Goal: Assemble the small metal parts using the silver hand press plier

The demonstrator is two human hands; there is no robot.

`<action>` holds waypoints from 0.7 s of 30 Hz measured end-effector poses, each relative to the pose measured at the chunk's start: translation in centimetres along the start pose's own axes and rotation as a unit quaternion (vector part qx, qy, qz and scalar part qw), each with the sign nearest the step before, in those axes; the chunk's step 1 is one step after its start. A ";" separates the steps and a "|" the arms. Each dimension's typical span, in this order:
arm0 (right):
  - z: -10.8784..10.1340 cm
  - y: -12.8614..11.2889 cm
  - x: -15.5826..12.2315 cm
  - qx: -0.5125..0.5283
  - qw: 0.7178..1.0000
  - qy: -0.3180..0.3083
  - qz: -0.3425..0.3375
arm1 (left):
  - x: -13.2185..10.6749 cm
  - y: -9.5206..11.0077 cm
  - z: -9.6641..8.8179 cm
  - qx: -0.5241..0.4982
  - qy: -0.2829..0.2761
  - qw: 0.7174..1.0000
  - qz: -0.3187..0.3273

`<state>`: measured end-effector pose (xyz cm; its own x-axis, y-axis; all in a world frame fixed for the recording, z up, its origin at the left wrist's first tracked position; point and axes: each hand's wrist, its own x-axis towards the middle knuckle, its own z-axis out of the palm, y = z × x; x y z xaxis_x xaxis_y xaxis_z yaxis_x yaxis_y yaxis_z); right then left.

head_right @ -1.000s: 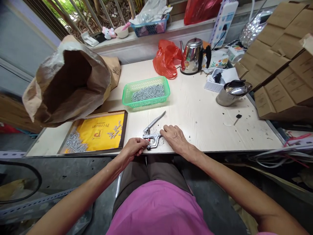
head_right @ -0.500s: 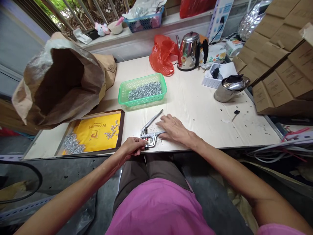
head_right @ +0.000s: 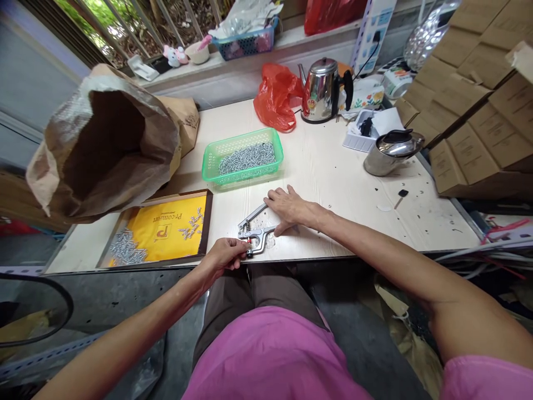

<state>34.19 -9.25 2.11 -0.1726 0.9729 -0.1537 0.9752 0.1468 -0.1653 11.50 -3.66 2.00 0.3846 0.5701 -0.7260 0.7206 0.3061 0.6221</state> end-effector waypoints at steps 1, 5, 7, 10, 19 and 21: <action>0.0 -0.1 -0.1 -0.003 1.000 -0.001 0.004 | 0.0 -0.1 0.0 -0.001 0.002 1.000 -0.001; 0.2 -0.1 -0.4 -0.001 1.000 0.005 0.009 | 0.0 -0.2 0.2 -0.005 0.011 1.000 -0.004; 0.5 -0.1 -0.6 0.000 1.000 0.017 0.005 | -0.1 -0.3 0.2 -0.010 0.012 1.000 -0.006; 1.0 -0.1 -0.7 -0.003 0.999 0.034 0.007 | -0.4 -0.2 0.3 -0.014 0.014 1.000 -0.007; 0.6 -0.7 -1.1 0.008 1.000 0.027 0.010 | -0.9 -0.1 0.5 0.011 0.015 1.000 -0.017; 0.6 -0.9 -1.2 0.012 0.999 0.033 0.011 | -1.3 -0.1 0.4 0.067 0.023 0.998 0.001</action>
<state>33.44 -10.71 1.86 -0.1411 0.9857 -0.0923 0.9749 0.1221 -0.1864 11.16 -4.76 2.70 0.3618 0.6062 -0.7083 0.7911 0.2024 0.5772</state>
